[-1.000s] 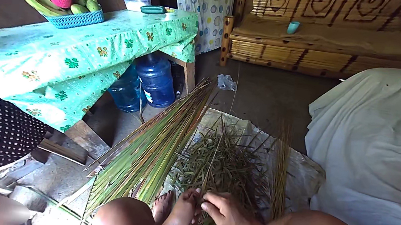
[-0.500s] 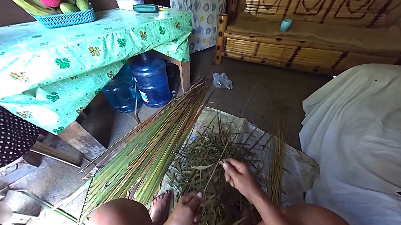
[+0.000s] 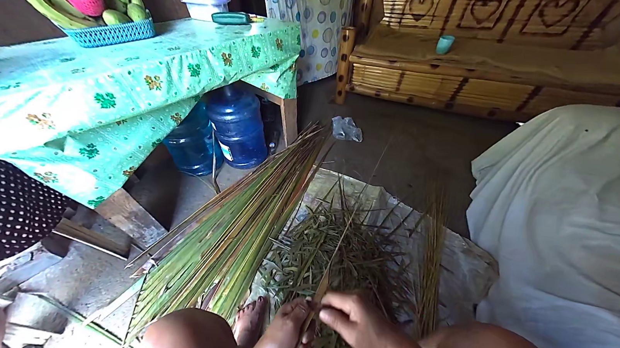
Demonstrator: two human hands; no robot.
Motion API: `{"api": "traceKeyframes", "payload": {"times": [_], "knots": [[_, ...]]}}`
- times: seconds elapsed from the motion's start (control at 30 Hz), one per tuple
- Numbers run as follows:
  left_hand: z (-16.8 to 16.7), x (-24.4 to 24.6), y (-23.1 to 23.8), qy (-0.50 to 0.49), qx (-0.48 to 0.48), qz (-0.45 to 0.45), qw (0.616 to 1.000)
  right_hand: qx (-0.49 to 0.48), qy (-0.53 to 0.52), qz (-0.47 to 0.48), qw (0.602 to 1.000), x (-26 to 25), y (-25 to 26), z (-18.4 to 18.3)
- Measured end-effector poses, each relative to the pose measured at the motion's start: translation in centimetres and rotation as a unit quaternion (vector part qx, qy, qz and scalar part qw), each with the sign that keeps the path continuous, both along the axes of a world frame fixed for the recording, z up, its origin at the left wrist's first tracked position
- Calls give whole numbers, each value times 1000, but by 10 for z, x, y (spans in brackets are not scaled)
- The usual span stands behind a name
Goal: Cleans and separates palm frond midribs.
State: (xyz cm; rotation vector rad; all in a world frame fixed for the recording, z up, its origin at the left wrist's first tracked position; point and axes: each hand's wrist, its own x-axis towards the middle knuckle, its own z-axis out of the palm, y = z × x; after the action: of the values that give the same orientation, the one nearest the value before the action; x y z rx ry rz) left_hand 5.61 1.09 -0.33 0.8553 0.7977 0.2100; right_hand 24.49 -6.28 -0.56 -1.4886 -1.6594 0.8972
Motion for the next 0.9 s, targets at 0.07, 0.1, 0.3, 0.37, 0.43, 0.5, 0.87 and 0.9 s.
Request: {"api": "traceKeyframes", "payload": {"times": [0.07,0.1,0.3,0.37,0.43,0.5,0.87,0.9], "knots": [[2,1,0,3,3,13,1000,73,-61,43,994,-7,-1,-7],[1,1,0,1,4,14,1000,91,-75,42,992,-5,0,-11],[2,3,-4,-6,6,-13,1000,35,-139,-78,987,35,17,-18],[3,2,-4,-6,7,-20,1000,17,-147,-127,981,47,21,-20],[4,0,-4,-5,9,-27,1000,-10,-103,-191,976,56,27,-20],[5,-1,-6,-3,13,-37,999,-59,-22,-233,970,60,29,-15],[0,-8,-4,-34,-20,-118,992,-97,304,-229,919,44,28,-4],[-1,-8,-4,-41,-24,-102,994,-95,282,-221,929,44,26,-2]]}}
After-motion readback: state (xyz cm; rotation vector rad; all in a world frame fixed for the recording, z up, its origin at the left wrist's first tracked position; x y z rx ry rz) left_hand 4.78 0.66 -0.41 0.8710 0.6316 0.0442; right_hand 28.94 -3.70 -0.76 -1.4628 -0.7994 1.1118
